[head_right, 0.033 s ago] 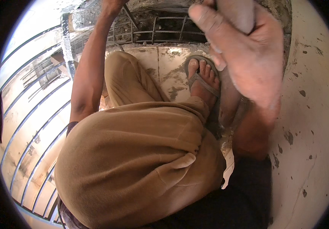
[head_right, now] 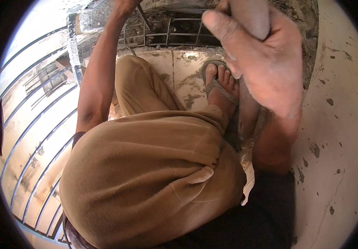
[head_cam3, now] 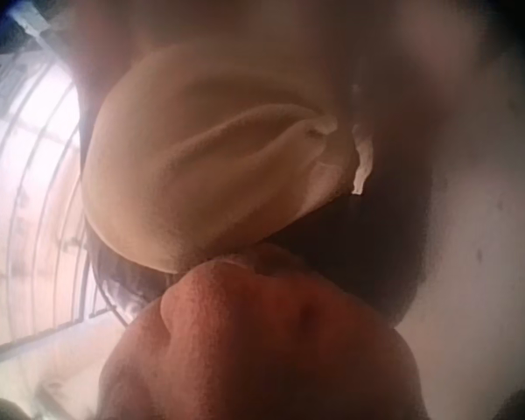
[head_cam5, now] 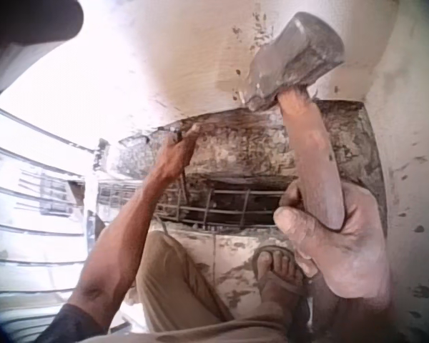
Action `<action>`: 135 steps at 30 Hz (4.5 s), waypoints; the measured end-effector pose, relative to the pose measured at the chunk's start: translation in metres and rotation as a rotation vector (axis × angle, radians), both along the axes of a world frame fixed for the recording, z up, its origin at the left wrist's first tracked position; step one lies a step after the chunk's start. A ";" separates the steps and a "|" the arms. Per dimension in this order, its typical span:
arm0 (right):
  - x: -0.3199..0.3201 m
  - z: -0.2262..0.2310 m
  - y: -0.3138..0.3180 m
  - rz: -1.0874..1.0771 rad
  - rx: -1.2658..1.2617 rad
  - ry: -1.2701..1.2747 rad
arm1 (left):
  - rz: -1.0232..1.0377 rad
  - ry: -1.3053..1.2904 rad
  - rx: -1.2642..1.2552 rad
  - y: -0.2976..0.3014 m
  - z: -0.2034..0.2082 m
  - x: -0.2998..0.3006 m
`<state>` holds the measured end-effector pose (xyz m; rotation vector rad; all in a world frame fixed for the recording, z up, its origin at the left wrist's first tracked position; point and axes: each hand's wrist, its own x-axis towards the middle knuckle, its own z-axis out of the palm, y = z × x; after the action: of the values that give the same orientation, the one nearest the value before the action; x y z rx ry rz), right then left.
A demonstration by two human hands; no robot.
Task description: The person breaks concrete from around a rebar cage using a hammer and a chisel.
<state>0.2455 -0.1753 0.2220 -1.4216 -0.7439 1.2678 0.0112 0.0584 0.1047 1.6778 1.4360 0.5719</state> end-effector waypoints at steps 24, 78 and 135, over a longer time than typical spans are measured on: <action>0.030 -0.097 -0.032 -0.085 -0.395 0.050 | -0.648 0.538 0.113 -0.094 -0.124 0.121; 0.045 0.037 0.077 -0.098 -0.451 0.041 | -0.317 0.205 0.001 -0.025 -0.149 0.102; -0.025 0.044 -0.120 -0.401 -0.657 0.485 | -0.870 0.473 -0.090 -0.158 -0.078 0.057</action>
<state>0.2204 -0.2955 0.2661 -1.5654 0.3103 1.5091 0.0681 -0.0995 0.0268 2.2161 0.8469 -0.3870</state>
